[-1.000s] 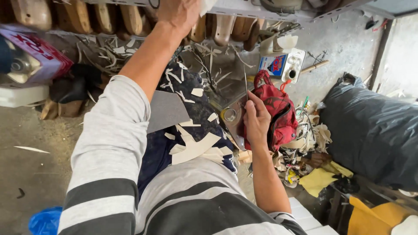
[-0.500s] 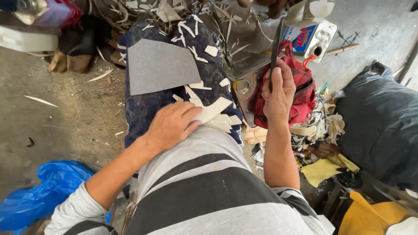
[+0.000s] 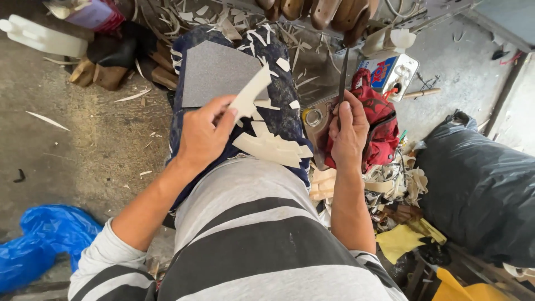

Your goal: Trimming the excess edges of a leather piece using a sharp knife in a workshop environment.

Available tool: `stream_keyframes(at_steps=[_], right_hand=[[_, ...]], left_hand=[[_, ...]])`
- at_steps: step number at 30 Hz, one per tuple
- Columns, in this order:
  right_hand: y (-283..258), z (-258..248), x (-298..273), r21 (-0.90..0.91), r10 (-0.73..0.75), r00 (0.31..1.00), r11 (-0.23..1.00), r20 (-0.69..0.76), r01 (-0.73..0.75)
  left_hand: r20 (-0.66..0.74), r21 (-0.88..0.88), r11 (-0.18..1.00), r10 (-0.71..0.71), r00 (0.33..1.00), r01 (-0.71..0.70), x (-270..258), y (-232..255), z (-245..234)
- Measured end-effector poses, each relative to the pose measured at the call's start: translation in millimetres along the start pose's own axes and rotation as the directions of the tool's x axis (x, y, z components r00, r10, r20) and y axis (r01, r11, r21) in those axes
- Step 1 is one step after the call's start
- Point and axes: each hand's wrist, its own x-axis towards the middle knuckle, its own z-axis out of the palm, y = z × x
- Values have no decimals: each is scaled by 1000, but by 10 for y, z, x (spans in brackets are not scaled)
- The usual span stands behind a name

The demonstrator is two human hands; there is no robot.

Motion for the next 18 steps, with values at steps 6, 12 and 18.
stream_keyframes(at_steps=[6,12,18], right_hand=[[17,141,1,-84,-25,997,996,75,31],[0,345,-4,-324,-77,991,940,112,109],[-262,827,-49,-642,-209,929,676,304,362]], left_hand=[[-207,545,763,524,826,-347,188,-394,51],[-108,554,750,494,863,-361,56,-245,352],[-108,627,741,386,916,-238,159,-319,661]])
